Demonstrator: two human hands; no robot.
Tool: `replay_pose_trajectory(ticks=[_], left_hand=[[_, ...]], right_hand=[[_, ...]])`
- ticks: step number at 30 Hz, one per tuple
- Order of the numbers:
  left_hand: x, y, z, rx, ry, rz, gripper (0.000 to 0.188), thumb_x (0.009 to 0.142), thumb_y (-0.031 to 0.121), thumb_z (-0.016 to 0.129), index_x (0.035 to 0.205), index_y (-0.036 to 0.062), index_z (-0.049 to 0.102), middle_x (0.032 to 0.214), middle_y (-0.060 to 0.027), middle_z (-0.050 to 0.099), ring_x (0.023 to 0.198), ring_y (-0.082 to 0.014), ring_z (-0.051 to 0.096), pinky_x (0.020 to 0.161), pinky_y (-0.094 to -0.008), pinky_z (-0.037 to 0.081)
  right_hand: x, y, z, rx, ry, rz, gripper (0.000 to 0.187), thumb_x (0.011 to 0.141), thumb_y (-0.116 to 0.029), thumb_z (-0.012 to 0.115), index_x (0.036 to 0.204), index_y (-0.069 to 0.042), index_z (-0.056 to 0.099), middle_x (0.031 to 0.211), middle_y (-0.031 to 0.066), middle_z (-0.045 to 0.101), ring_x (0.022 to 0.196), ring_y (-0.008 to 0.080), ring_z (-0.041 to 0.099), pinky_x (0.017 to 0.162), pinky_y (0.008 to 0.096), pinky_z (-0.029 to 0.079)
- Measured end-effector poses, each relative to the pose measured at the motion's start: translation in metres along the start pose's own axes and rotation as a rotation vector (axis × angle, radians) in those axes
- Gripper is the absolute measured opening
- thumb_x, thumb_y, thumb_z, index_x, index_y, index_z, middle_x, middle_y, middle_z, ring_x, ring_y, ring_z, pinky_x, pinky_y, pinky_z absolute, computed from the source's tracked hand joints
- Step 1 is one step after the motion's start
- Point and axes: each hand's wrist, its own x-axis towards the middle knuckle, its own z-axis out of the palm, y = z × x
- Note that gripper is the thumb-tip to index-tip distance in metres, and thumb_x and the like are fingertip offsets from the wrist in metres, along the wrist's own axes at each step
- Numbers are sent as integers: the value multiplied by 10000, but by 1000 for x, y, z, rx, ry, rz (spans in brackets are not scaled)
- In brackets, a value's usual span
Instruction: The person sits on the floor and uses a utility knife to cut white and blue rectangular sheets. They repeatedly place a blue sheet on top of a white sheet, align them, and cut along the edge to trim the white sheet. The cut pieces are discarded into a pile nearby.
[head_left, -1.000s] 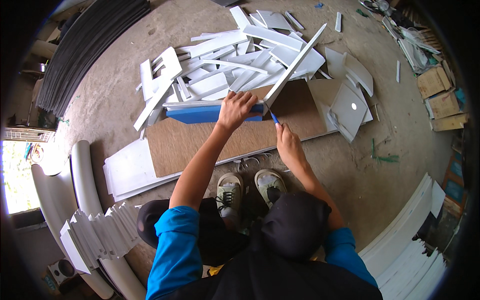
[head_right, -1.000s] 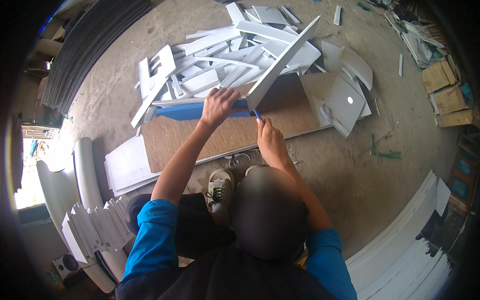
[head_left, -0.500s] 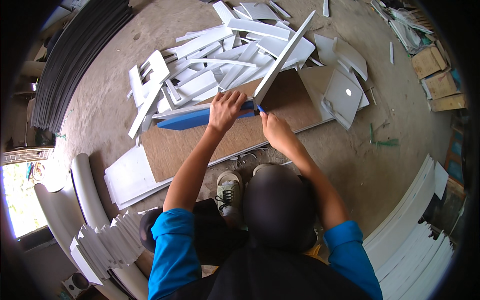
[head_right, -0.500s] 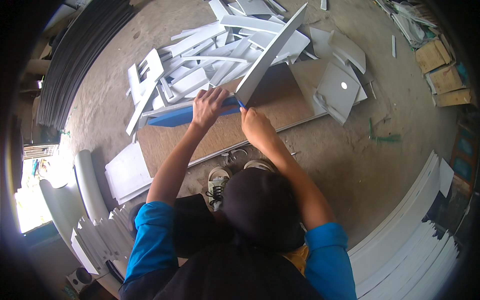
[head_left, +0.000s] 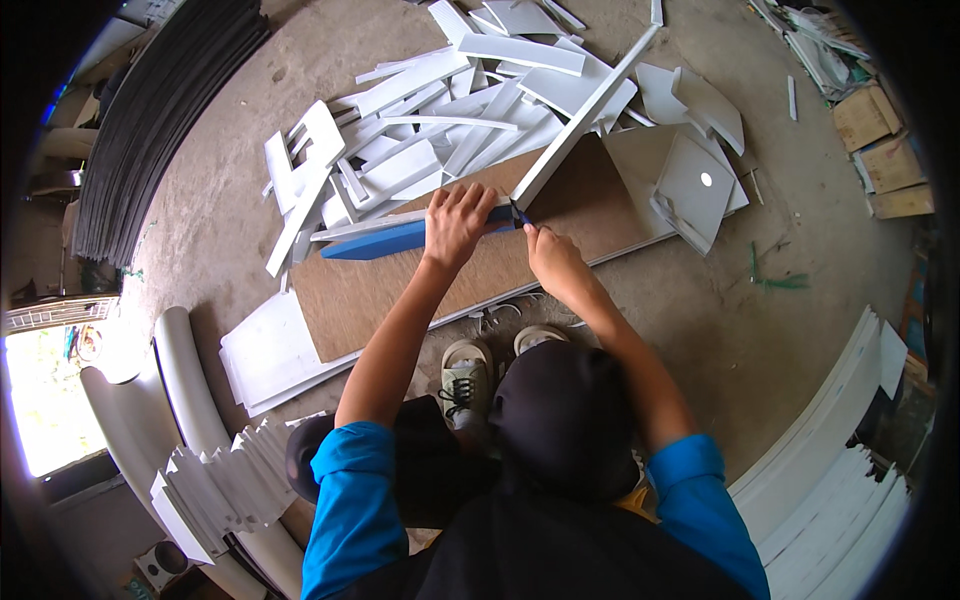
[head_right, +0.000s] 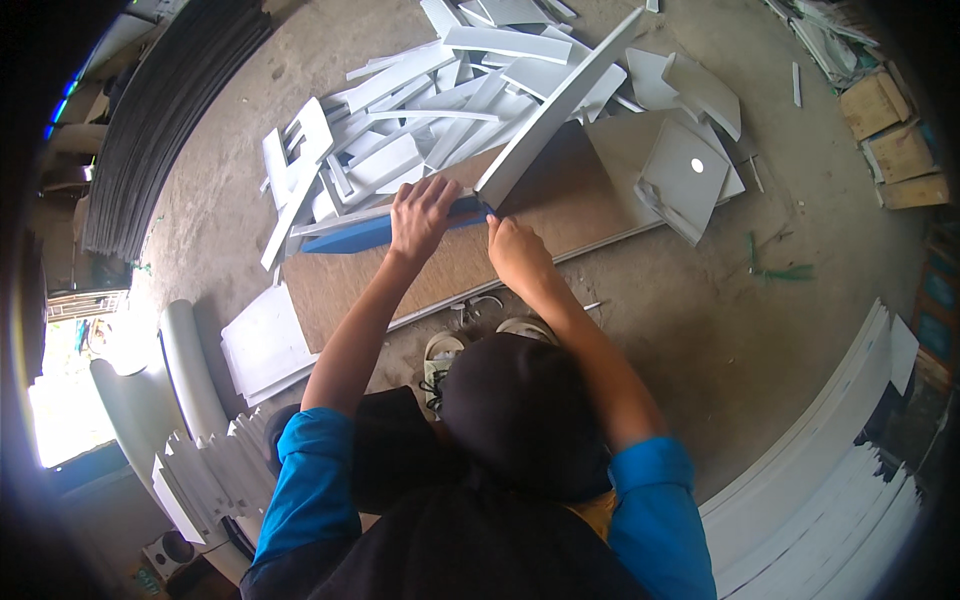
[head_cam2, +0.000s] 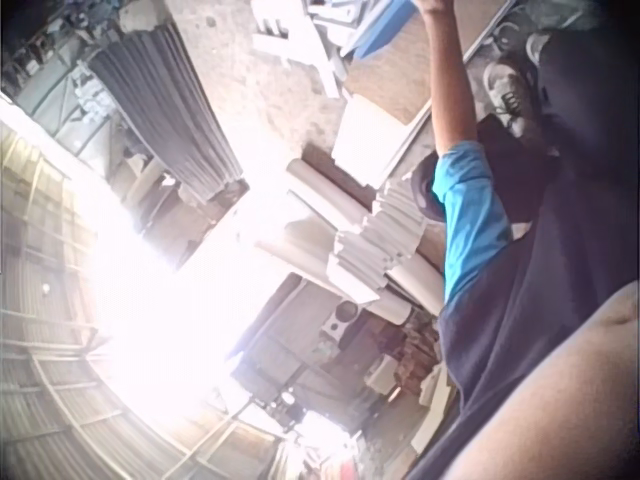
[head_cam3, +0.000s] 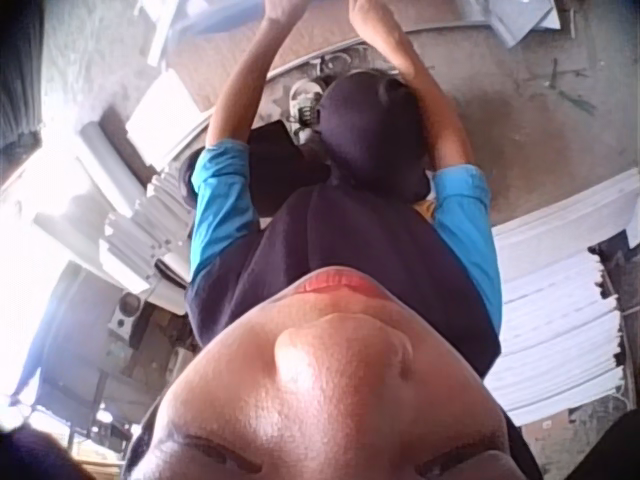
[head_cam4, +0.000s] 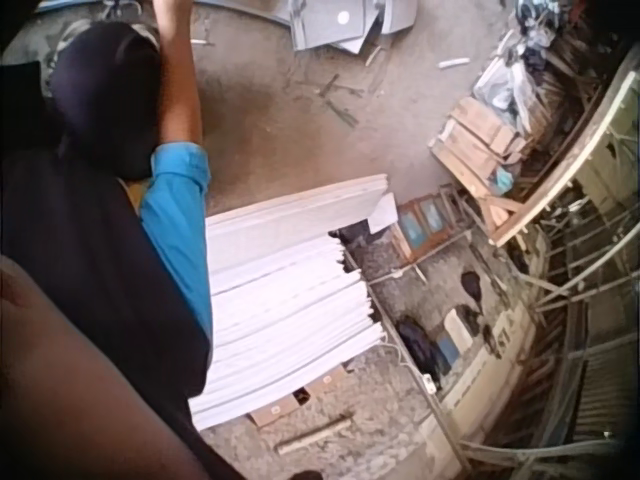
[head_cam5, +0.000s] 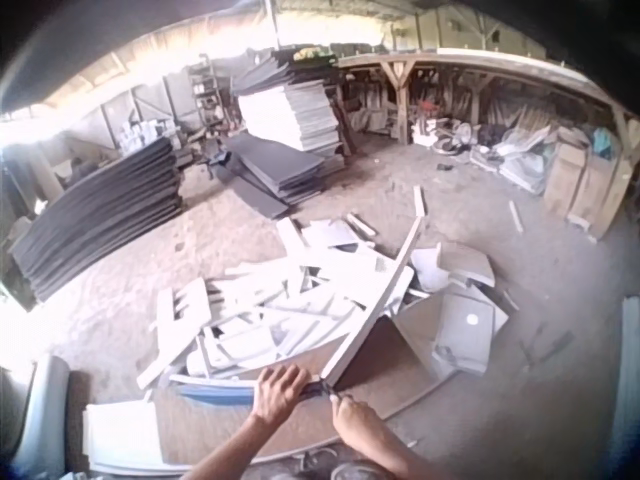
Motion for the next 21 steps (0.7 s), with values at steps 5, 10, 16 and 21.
replay_pose_trajectory(ticks=[5, 10, 16, 21], left_hand=[[2, 4, -6, -62, -113, -57, 393, 642, 321, 659, 952, 120, 526, 861, -1, 546, 825, -164, 543, 694, -312, 401], [1, 5, -5, -73, -82, -36, 393, 640, 317, 659, 953, 120, 527, 852, -2, 547, 828, -163, 545, 691, -317, 402], [2, 3, -4, -57, -104, -27, 391, 642, 325, 660, 947, 121, 524, 851, -5, 548, 825, -165, 549, 688, -322, 399], [4, 5, -4, -32, -109, -51, 405, 639, 334, 667, 951, 120, 521, 857, -7, 549, 832, -166, 548, 689, -326, 398]], right_hand=[[5, -3, 1, -52, -50, 47, 444, 915, -320, 318, 807, 37, 559, 771, 267, 594, 752, 423, 587, 685, 482, 477], [16, 2, 8, -41, -73, 41, 429, 910, -309, 329, 816, 33, 569, 791, 260, 599, 781, 414, 588, 701, 473, 479], [26, 0, 7, -49, -132, 83, 420, 904, -298, 333, 877, 27, 598, 869, 253, 601, 863, 397, 580, 751, 465, 468], [35, -1, -2, -123, -205, 28, 424, 905, -291, 326, 892, 25, 607, 897, 258, 596, 872, 394, 579, 752, 458, 470]])
